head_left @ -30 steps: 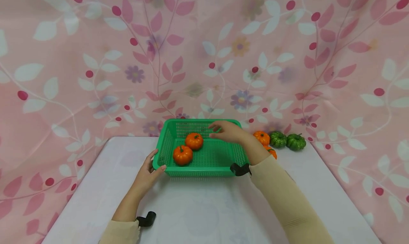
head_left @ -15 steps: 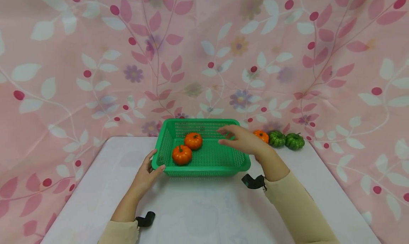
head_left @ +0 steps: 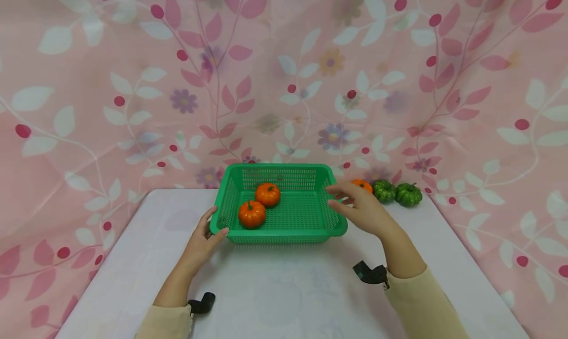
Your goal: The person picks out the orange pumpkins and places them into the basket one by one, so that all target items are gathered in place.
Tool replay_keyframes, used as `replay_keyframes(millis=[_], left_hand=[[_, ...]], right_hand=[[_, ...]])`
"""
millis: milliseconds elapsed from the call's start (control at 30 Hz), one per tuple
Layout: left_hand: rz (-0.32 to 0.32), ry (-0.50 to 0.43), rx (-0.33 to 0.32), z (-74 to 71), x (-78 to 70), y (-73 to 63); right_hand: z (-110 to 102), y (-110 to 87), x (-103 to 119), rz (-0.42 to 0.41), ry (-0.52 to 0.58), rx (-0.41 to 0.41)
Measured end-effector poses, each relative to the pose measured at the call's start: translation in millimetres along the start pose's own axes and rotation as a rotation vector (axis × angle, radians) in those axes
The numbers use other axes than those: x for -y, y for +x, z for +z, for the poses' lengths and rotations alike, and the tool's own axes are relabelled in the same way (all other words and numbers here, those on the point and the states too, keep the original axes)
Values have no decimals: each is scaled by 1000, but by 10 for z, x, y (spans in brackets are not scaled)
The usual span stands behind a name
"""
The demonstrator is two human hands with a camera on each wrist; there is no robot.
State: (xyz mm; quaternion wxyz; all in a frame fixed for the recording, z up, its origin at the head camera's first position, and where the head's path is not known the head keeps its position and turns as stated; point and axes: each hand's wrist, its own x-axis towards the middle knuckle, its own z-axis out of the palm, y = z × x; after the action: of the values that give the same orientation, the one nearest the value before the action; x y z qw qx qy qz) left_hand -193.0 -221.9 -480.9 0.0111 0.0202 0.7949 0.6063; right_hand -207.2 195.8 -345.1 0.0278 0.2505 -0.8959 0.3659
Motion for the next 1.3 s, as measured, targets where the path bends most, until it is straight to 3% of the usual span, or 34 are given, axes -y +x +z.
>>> replay_keyframes(millis=[700, 967, 1300], left_hand=[[-18, -14, 4, -1, -3, -10], [-21, -18, 7, -5, -15, -22], [-18, -27, -1, 1, -7, -15]], right_hand=[[15, -288, -675, 126, -25, -389], [12, -311, -904, 219, -6, -439], [55, -368, -1205, 311, -20, -409]])
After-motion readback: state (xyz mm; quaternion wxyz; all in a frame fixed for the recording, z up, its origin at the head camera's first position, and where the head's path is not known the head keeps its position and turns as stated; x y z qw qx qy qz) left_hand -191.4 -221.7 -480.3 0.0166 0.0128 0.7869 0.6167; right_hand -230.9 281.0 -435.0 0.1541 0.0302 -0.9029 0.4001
